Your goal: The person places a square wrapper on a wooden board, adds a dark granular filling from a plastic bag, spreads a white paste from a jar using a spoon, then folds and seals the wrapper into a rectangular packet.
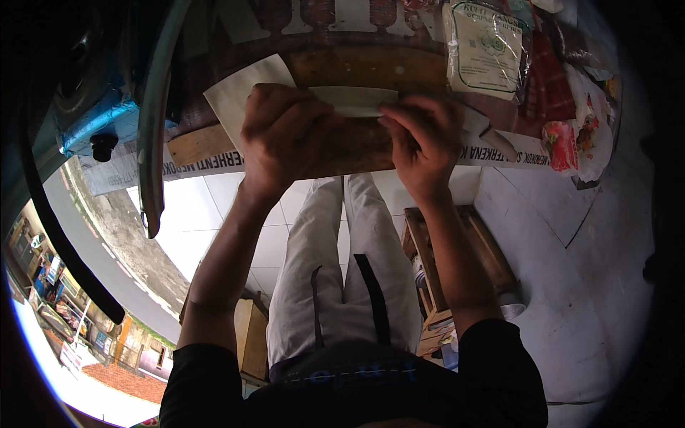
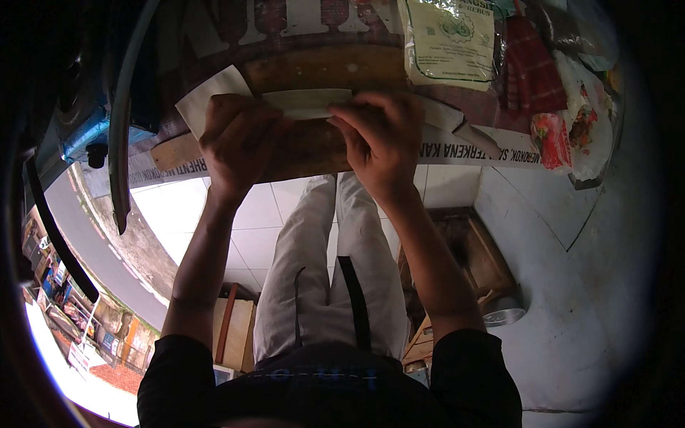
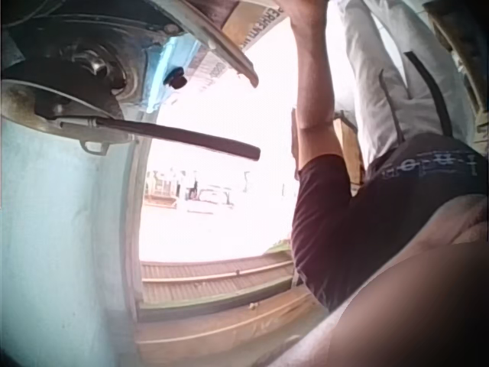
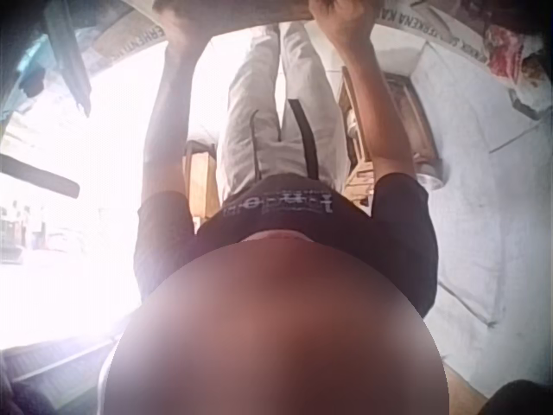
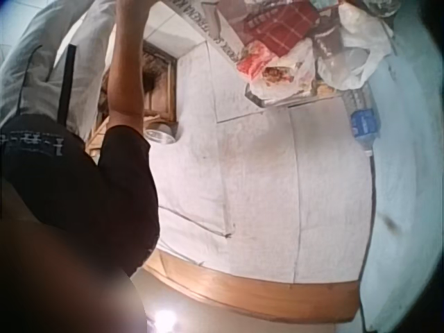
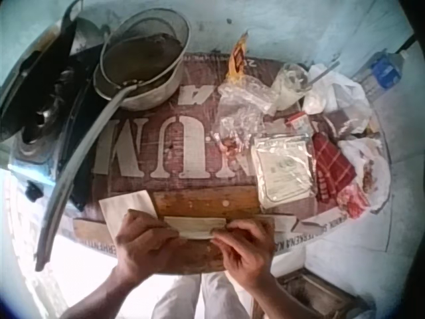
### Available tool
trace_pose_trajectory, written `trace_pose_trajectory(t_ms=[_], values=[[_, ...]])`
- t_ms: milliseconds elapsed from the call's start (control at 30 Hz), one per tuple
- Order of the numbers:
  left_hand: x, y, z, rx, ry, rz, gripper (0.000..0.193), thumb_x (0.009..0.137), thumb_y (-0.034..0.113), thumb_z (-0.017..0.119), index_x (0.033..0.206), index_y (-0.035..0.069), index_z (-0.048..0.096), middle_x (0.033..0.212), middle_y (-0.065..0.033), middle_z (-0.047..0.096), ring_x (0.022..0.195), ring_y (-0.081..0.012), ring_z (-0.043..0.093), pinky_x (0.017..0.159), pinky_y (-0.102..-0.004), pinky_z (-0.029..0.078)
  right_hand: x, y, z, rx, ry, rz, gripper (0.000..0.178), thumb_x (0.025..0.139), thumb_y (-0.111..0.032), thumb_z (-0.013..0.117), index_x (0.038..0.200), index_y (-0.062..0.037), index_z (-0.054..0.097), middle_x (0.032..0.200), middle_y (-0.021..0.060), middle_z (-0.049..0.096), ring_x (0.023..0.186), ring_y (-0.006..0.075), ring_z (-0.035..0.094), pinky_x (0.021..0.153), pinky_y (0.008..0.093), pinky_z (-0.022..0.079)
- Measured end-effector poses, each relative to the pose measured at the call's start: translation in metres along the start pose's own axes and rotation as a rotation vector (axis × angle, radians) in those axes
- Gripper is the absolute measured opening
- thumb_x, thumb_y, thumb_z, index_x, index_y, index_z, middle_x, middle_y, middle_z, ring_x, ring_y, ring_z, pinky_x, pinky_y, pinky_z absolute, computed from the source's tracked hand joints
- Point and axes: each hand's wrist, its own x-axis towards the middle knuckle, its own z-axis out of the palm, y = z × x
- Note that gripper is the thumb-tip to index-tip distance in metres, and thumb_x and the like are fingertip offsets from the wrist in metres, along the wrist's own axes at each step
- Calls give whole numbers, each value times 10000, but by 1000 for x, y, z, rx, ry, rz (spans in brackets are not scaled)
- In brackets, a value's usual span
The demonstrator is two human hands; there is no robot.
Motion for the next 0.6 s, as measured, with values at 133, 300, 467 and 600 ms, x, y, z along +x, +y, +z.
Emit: trace_pose_trajectory(t_ms=[133, 300, 467, 600], values=[[1, 2, 2, 7, 33, -38, 172, 712, 72, 852, 843, 93, 741, 864, -37, 696, 818, -233, 625, 707, -371, 525, 0, -3, 0, 15, -16, 105, 208, 794, -159, 856, 987, -173, 782, 965, 22, 635, 879, 220, 567, 795, 360, 457], [2, 1, 4, 24, 36, -71, 185, 724, 42, 834, 877, 88, 741, 877, -42, 688, 823, -246, 621, 710, -375, 526, 5, -3, 7, -1, 62, 138, 277, 811, -151, 843, 1068, -144, 741, 939, 48, 617, 879, 255, 564, 778, 381, 456], [2, 1, 5, 51, 44, -89, 215, 737, 37, 829, 924, 83, 734, 893, -53, 687, 839, -258, 618, 718, -380, 524, 7, -2, 9, -40, 61, 111, 313, 815, -135, 832, 1100, -126, 702, 941, 65, 612, 883, 280, 562, 781, 400, 459], [2, 1, 4, 68, 26, -85, 324, 739, 75, 845, 1036, 73, 714, 914, -66, 690, 865, -269, 623, 741, -390, 527, 8, -4, 10, -41, 76, 119, 294, 819, -128, 825, 1085, -120, 701, 943, 68, 613, 886, 281, 564, 782, 403, 458]])
